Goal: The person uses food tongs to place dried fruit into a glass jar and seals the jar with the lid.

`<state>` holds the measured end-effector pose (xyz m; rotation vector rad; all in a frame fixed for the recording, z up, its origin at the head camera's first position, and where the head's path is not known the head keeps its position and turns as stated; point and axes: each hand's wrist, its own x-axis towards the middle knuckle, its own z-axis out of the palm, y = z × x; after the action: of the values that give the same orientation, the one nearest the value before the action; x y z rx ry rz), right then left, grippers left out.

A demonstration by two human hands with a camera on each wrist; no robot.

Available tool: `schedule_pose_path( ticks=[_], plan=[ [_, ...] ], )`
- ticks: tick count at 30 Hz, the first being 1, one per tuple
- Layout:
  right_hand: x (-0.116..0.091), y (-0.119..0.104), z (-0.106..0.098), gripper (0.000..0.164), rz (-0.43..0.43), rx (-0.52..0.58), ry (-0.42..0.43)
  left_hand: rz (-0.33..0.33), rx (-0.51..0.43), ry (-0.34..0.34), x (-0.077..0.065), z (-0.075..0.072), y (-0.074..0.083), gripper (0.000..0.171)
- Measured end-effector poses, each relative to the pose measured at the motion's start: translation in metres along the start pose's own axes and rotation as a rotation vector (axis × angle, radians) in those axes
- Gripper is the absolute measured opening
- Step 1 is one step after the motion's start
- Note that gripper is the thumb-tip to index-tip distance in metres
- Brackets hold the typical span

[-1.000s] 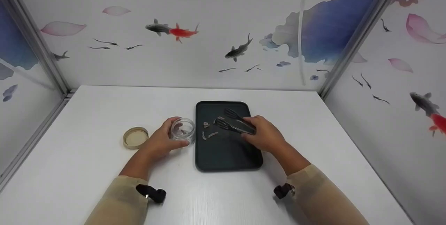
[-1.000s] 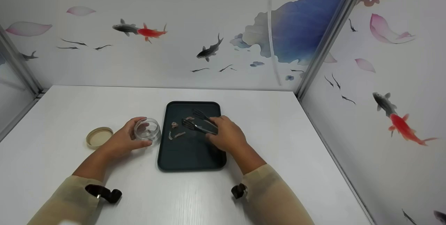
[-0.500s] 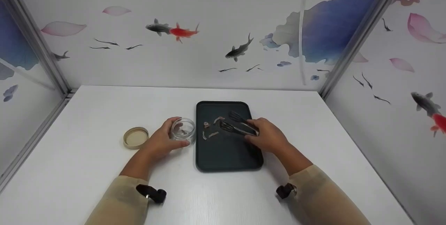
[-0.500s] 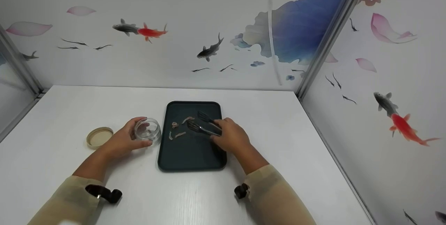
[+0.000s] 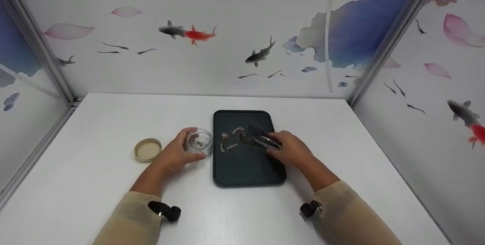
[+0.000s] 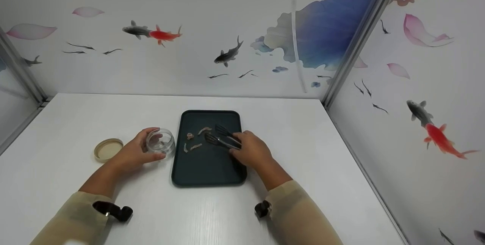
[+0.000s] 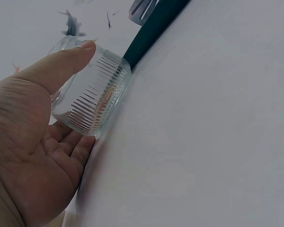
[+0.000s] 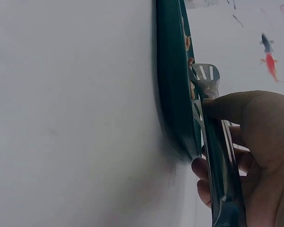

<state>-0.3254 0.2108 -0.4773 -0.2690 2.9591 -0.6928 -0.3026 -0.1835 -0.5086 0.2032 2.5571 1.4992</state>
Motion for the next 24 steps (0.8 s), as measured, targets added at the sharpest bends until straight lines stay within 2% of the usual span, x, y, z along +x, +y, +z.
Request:
schedule_pose_path(
  ticks=[13, 24],
  plan=[
    [-0.0007, 0.0016, 0.0003, 0.048, -0.010, 0.017, 0.027, -0.006, -0.019, 0.005, 0.0006, 0.0003, 0.0008, 0.102],
    [-0.0030, 0.0028, 0.0020, 0.037, -0.030, 0.029, 0.062, 0.004, 0.006, 0.009, -0.0004, 0.0007, -0.0006, 0.103]
  ],
)
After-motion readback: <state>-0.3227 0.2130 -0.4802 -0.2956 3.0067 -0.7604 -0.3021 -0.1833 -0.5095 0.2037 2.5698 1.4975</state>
